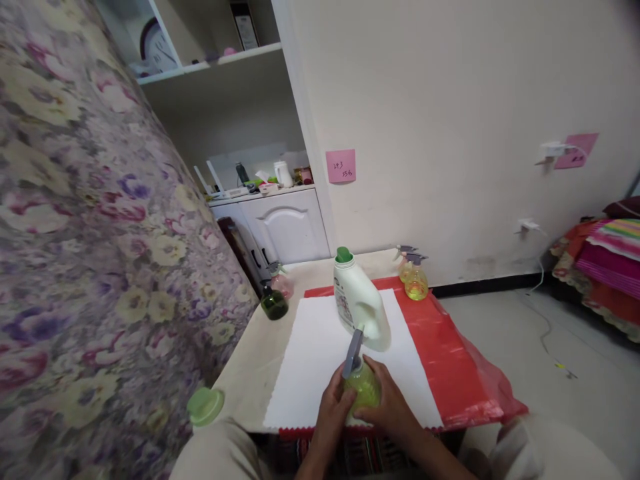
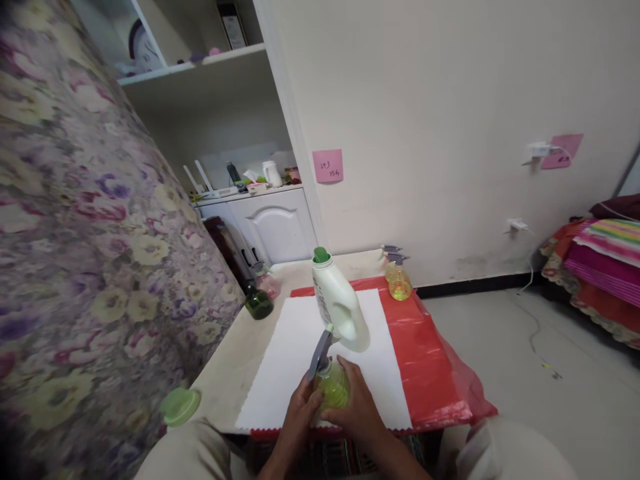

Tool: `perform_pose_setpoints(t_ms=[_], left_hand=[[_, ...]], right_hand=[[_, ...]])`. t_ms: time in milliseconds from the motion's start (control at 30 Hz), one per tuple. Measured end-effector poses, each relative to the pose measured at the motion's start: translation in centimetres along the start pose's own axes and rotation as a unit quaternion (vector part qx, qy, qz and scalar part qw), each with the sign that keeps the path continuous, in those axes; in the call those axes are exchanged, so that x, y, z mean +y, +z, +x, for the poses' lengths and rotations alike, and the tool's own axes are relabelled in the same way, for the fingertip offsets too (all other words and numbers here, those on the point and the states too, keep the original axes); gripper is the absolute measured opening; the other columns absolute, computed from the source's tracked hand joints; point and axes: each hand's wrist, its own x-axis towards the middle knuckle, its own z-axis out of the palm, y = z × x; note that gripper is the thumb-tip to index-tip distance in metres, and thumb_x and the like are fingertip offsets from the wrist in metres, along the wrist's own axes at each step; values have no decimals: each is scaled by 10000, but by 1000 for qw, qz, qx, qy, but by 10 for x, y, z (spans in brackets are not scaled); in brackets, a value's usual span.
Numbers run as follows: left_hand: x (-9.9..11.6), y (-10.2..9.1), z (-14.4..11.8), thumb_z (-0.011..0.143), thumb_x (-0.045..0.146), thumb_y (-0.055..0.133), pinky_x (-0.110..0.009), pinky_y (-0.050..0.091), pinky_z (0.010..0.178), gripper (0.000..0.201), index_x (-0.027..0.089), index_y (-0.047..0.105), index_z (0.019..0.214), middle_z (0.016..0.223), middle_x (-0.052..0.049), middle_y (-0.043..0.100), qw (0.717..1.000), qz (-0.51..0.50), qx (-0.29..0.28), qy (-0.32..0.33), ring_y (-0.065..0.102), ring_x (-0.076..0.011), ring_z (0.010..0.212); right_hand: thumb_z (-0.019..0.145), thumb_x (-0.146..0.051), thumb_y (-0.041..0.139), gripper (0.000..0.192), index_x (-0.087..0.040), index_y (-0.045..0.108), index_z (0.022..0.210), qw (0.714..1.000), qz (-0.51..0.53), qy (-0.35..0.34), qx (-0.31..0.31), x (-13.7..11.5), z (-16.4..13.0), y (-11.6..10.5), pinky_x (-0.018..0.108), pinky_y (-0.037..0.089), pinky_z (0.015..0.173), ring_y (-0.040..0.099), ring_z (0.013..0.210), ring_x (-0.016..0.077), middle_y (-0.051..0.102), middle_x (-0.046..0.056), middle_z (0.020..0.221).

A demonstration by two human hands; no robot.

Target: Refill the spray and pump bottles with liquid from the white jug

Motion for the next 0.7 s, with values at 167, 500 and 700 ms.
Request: perform_pose_setpoints(t_ms=[167, 500, 700], left_hand=[[-14, -7, -3, 705, 451, 724, -478, 388, 1067, 630, 214, 568, 1267, 1334, -106, 585, 999, 25, 16, -20, 478, -331, 1278], [0, 2, 0, 683, 427, 755, -467, 395, 1062, 688, 225, 529, 1301, 1360, -106, 560, 999, 33, -9, -1, 483, -343, 1271], [17, 12, 4, 719, 396, 730, -455, 363, 1089, 671, 214, 503, 1323, 1431, -115, 483, 998, 25, -56, 6, 427, -329, 1322]], right_hand=[[538, -219, 770, 854, -225, 439, 1325, 1000, 6, 12, 6, 2, -5, 10, 491, 410, 1017, 532, 1185, 331, 558, 119, 1291], [523, -143, 738, 787, -243, 478, 1259, 999, 26, -17, -32, -27, 3, -18, 417, 459, 934, 580, 1094, 292, 613, 67, 1206], [526, -93, 709, 730, -219, 489, 1211, 986, 70, -4, -149, -43, 12, -42, 382, 464, 909, 579, 1063, 256, 603, 47, 1196]])
